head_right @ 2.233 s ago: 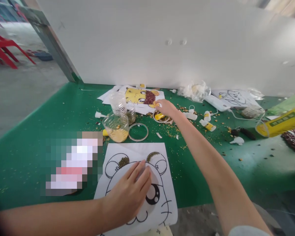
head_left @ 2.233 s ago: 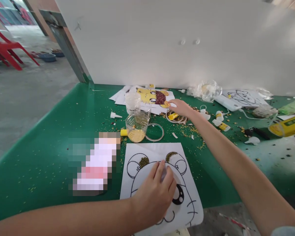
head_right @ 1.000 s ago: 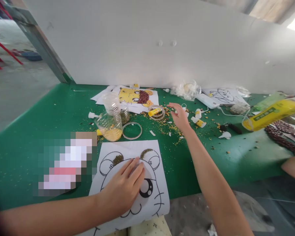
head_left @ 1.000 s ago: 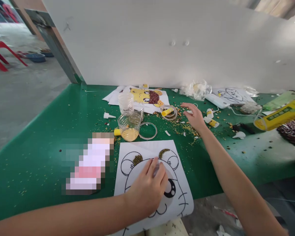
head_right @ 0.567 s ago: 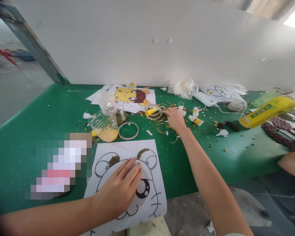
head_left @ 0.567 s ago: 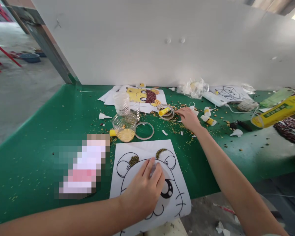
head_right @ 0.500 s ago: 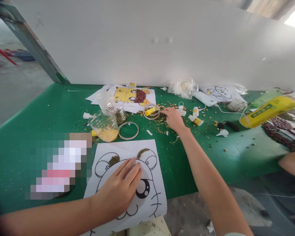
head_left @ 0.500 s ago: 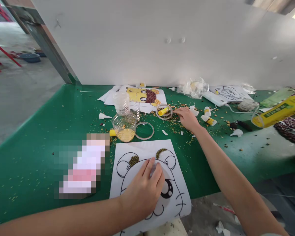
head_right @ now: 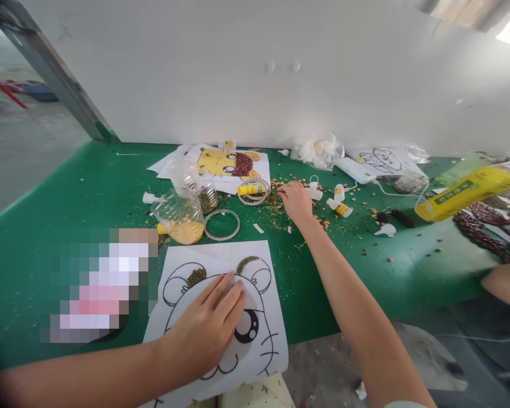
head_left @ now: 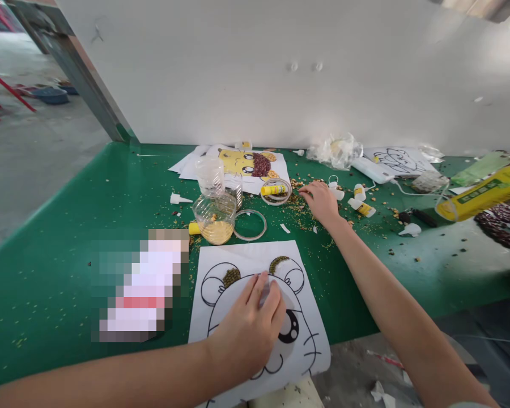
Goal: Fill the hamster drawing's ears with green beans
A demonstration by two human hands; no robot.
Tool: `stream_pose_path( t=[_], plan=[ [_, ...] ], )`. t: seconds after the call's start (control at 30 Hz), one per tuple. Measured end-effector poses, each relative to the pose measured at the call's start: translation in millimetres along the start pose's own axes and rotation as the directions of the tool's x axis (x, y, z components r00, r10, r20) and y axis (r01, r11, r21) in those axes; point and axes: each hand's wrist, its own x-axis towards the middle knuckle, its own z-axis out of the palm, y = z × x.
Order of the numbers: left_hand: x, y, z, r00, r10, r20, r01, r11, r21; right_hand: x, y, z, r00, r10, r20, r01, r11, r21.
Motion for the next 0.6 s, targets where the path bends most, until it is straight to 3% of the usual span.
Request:
stream_pose_path(
  t=[0.6],
  plan=[
    [1,0,-2.7,1.000,-0.001,-0.013,0.001,1.000,0.011,8,3,12,0.994,0.019,0.110,-0.020,1.000,0.010]
  ],
)
